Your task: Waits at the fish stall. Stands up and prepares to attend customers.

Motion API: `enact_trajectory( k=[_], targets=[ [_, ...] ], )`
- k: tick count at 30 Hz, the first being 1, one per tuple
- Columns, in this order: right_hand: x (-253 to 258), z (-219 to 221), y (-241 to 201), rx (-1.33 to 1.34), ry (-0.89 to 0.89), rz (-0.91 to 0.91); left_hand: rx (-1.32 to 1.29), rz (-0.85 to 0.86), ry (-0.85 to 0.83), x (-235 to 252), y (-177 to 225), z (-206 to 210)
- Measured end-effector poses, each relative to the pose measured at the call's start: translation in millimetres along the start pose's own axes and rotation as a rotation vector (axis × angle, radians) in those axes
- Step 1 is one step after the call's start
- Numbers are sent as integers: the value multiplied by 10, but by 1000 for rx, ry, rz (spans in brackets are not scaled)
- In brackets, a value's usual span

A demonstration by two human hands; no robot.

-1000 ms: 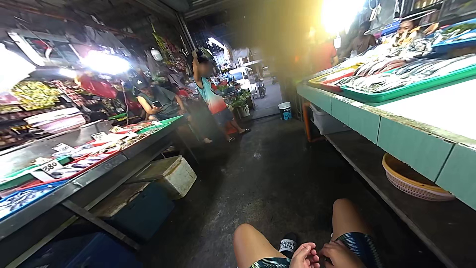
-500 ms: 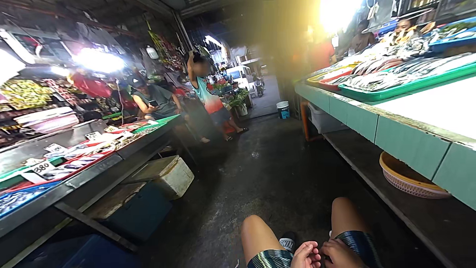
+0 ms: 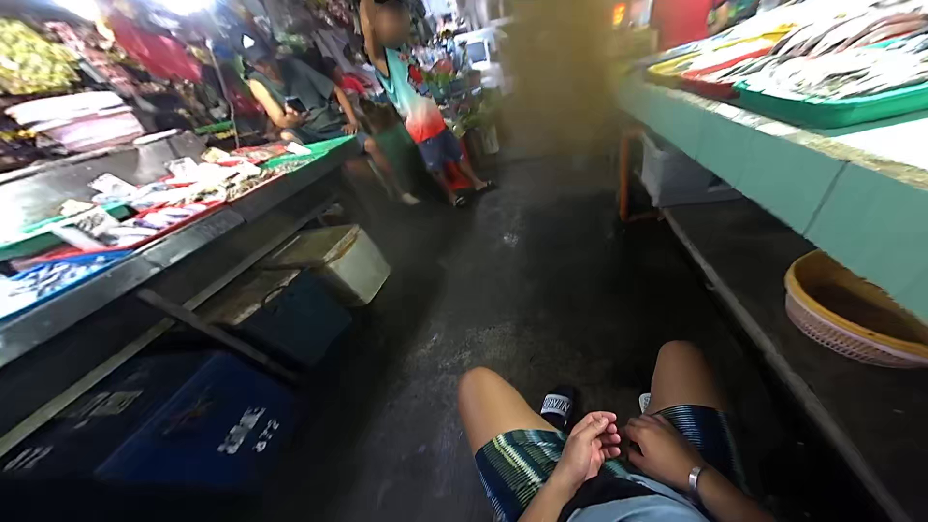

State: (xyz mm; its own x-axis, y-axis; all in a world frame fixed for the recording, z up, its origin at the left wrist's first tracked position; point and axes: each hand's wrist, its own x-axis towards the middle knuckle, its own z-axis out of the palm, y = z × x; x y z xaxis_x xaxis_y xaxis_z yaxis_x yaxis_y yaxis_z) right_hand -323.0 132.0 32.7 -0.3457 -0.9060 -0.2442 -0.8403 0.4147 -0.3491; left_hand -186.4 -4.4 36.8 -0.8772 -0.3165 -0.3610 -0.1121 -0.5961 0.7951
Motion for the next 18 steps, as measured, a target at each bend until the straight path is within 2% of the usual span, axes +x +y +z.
enact_trajectory(
  k=[6, 11, 18],
  targets=[
    [43, -62, -108, 11, 31, -44, 60, 19, -39, -11, -13, 88],
    [85, -180, -171, -52, -92, -54, 69, 30, -25, -3, 0, 173],
    [79, -215, -120, -85, -81, -18, 68, 47, -67, 92, -29, 197]
  ],
)
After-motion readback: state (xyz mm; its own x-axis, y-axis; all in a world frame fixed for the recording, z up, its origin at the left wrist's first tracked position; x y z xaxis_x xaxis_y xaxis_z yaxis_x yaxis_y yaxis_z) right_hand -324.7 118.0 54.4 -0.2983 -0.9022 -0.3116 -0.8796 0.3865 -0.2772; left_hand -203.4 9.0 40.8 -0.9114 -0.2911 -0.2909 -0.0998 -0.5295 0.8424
